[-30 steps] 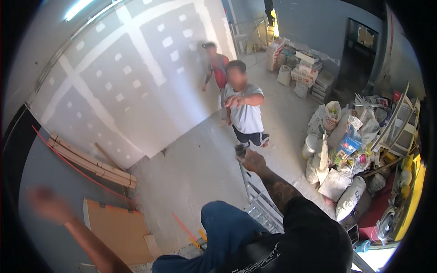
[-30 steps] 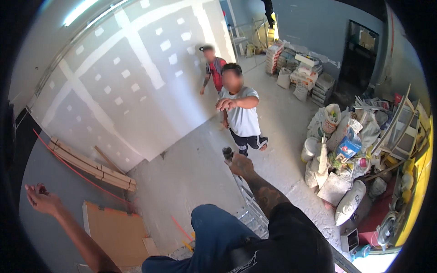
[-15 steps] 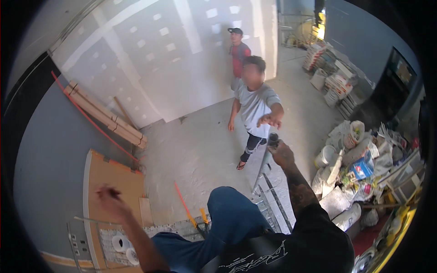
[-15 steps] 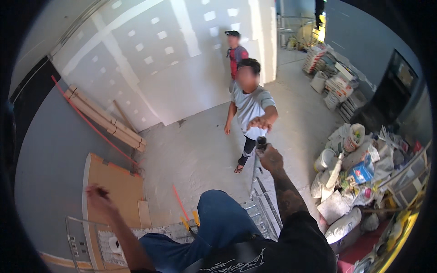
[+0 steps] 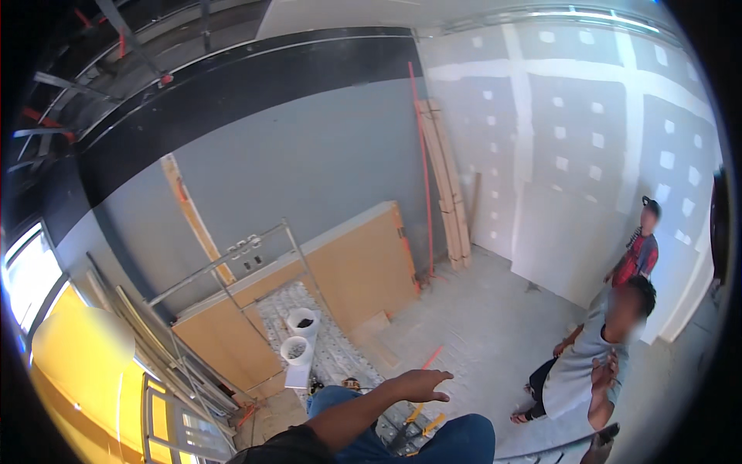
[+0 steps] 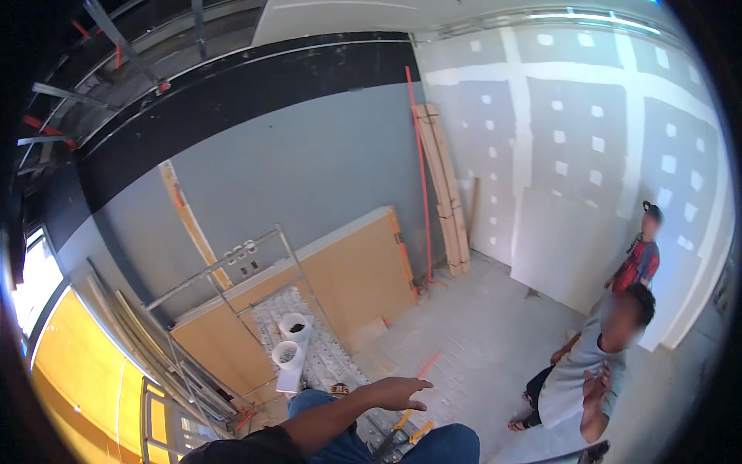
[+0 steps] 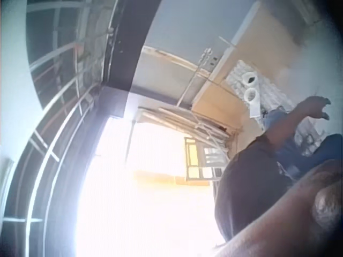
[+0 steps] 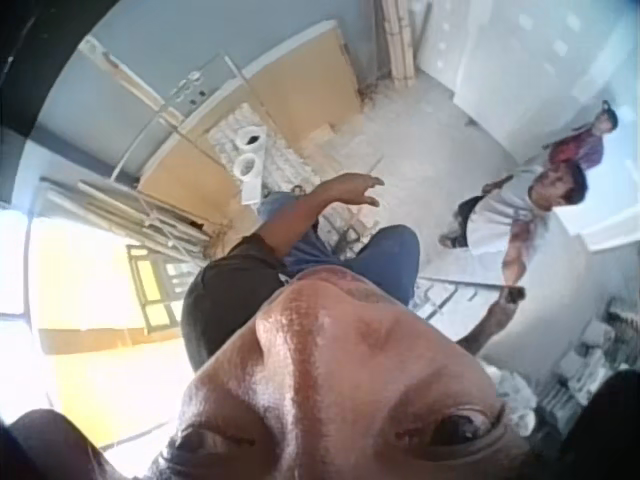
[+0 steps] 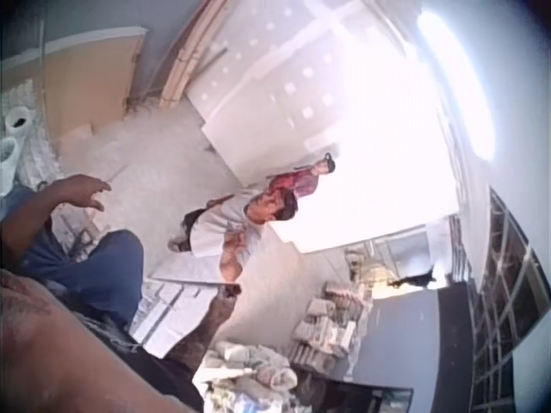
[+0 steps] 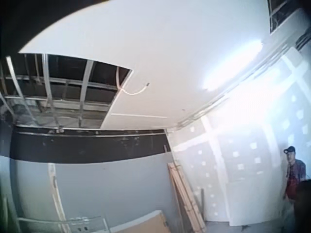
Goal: The person is measuring and pulling electrical wiring/conduit from the ceiling while on a ladder.
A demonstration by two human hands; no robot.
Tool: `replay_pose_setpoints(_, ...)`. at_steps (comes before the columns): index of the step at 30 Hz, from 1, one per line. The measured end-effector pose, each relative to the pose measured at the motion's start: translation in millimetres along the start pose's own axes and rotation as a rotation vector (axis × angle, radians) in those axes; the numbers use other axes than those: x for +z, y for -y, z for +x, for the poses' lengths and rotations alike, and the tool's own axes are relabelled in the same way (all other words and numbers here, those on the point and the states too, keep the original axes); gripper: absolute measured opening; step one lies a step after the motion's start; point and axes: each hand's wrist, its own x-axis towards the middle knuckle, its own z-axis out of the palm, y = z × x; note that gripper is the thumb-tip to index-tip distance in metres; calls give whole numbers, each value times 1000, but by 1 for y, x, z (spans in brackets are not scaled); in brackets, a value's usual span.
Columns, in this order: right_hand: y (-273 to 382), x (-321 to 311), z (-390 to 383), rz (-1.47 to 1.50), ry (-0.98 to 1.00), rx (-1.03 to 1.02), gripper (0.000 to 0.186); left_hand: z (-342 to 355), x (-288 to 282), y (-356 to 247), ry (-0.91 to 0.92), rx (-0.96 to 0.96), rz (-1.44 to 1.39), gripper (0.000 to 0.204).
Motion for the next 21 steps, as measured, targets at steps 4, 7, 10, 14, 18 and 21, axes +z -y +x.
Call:
replay_pose_setpoints(4, -4, -5, 5, -15, 21, 18, 62, 1, 22, 25, 37, -74, 56, 70)
replay_pose_setpoints(7, -8, -11, 7, -21, 23, 33, 62, 9, 28, 37, 38, -104, 53, 70)
replay_pose_setpoints(10, -8, -10, 6, -31, 28, 45, 62, 10, 26, 46, 42, -116, 46, 70)
replay_pose_setpoints(14, -9, -16, 4, -48, 36, 65, 63, 6, 26, 47, 118, -151, 49, 75)
replay_pose_setpoints(18, -14, -20, -1, -49, 47, 84, 63, 4, 35, 52, 64, -87, 85, 76)
replay_pose_setpoints(21, -13, -22, -5, -41, 62, 94, 64, -3, 39, 48, 82, -71, 11, 77)
